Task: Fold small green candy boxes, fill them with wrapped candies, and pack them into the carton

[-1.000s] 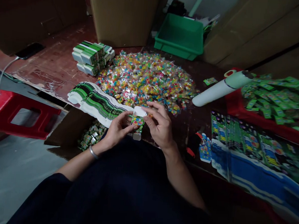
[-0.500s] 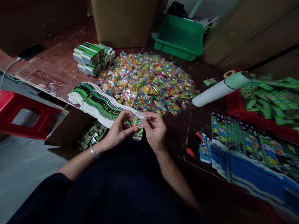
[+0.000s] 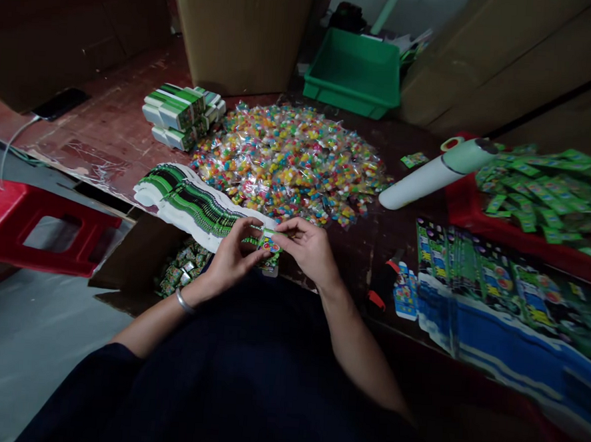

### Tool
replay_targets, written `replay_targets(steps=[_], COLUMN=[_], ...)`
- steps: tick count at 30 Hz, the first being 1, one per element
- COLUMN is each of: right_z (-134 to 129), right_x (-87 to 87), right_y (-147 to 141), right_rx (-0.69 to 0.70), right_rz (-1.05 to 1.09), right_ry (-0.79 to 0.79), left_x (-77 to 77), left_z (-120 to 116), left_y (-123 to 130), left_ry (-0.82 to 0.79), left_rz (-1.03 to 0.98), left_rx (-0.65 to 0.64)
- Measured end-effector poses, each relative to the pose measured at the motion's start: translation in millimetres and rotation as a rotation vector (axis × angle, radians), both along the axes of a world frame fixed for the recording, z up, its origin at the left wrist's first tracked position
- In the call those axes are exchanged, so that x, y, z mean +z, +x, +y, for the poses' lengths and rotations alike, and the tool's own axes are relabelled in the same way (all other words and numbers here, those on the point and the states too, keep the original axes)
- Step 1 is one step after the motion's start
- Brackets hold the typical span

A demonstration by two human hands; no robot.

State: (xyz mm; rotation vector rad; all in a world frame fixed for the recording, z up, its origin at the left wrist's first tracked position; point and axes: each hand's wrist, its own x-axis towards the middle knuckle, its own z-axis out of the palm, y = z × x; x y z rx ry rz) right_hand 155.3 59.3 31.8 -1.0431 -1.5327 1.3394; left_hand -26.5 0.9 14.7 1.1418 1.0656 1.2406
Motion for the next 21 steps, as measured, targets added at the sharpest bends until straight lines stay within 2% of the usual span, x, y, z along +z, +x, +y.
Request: replay_targets(steps=[5,9,16,21], right_z=[11.6,17.6,21.0,5.6], right_x=[6.0,13.6,10.7,12.3], right_y=[4.9,11.7,17.3,15.6], right_rx=[0.006,0.094,0.124,0.094], right_rz=[-0.065,-0.136,-0.306,-0.409], right_ry=[0.045,0.078,0.349,0.528], left_x=[1.4,-0.5,3.9,6.5], left_z=[-0.2,-0.1,4.8,2.0], left_y=[-3.2,-2.8,-8.7,-8.6], left_ry=[-0.005,-0.027,-0.027,-0.087], left_rz=[0.015,0.04,0.105,-0.009], left_rx=[-0.086,-0.117,-0.218,-0.179])
